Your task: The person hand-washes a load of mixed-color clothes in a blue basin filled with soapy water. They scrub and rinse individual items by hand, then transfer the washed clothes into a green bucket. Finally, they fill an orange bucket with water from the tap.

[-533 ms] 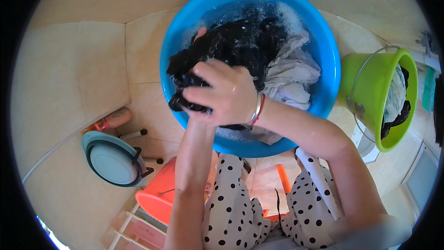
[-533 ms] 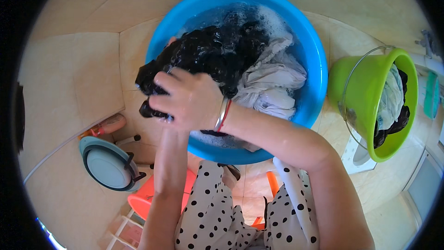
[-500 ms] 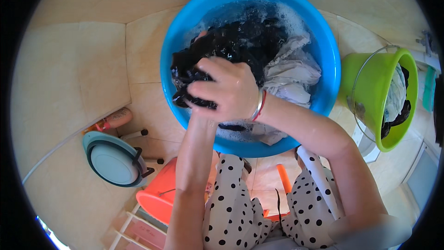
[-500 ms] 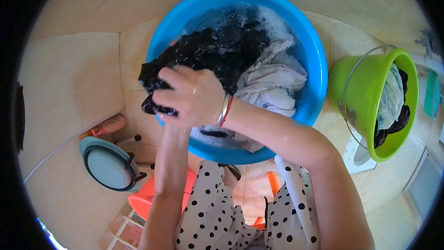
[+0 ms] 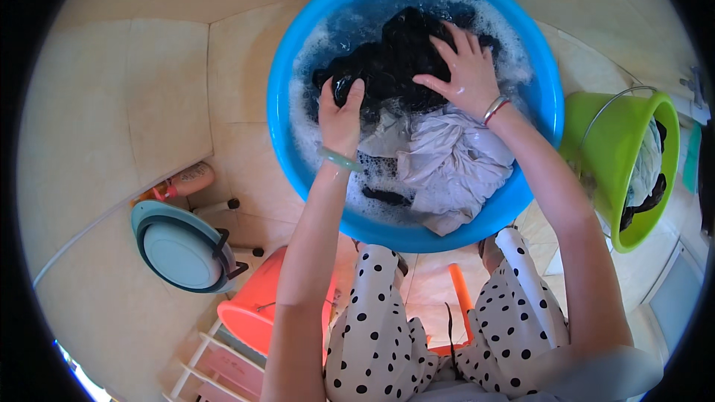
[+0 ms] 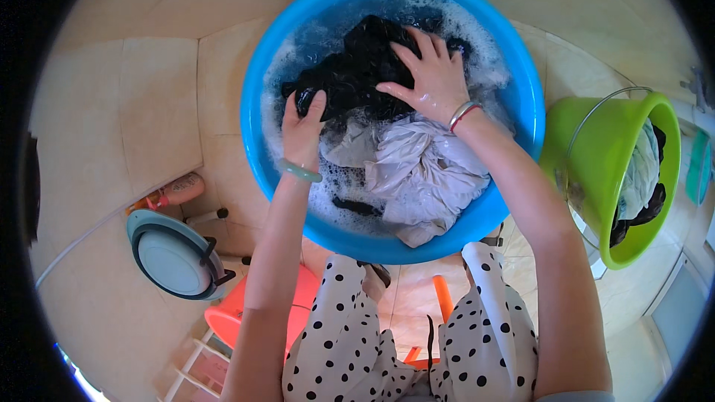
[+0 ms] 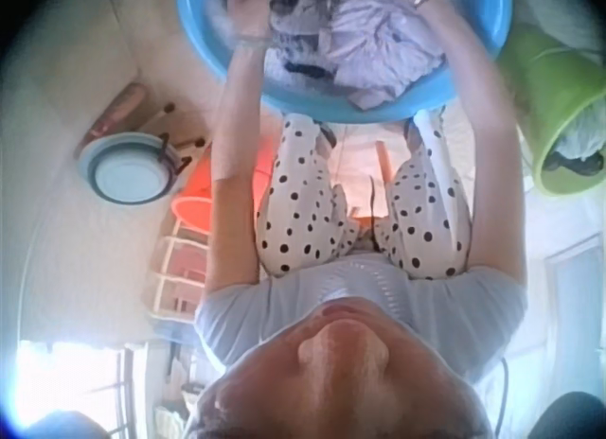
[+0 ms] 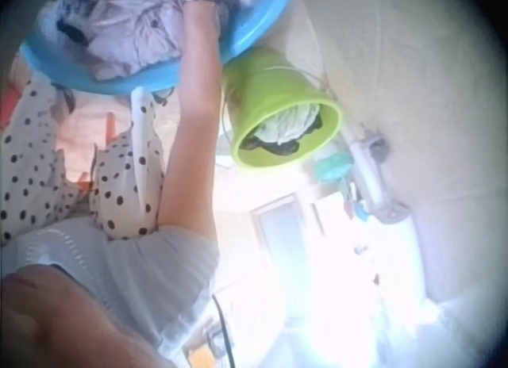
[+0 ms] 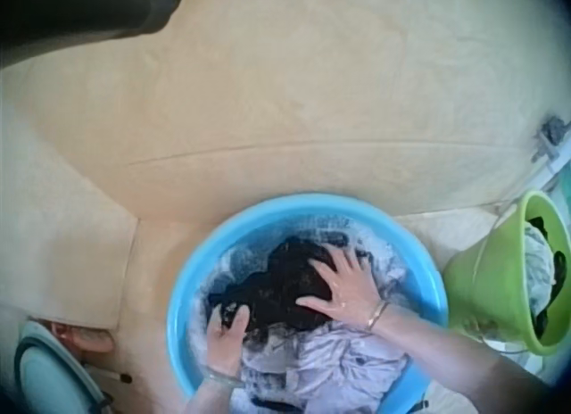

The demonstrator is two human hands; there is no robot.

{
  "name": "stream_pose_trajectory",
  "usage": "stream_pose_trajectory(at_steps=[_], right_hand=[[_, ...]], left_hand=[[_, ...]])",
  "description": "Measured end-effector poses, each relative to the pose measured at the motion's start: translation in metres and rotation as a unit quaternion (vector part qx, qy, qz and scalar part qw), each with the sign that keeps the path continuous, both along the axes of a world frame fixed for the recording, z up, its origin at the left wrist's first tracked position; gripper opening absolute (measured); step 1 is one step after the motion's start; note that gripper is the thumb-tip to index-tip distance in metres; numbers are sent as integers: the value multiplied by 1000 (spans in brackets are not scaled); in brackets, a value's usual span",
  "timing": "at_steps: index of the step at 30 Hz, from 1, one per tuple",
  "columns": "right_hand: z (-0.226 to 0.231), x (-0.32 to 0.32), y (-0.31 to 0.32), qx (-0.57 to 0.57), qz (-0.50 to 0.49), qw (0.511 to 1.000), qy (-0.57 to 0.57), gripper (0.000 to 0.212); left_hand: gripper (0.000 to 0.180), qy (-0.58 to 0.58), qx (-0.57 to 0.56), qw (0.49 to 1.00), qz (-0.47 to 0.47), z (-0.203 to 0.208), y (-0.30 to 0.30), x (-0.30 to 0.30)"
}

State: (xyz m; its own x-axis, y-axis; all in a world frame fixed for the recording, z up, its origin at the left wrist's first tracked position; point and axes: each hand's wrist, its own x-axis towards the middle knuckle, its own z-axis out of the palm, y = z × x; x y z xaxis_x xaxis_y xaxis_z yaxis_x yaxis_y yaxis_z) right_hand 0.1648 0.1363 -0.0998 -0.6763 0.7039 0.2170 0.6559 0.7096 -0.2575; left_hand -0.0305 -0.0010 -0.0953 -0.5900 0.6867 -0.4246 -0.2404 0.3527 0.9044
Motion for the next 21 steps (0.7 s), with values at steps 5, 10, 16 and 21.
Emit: stream_pose_trajectory(at_steps=[5,10,16,21], right_hand=[[-36,-22,0,-227,-65,971,-32,64],[-51,-25,10,-169,-84,973,134,48],[62,-49,-68,-126,173,960,178,24],[104,-36,-107,-81,248,947,185,12]], left_hand=[[47,-124,50,989,58,-44,3,0],[62,-313,-5,947,67,-16,35,25],[73,-527,195,826,-44,-2,27,-7],[67,-547,200,811,-59,38,21,20]])
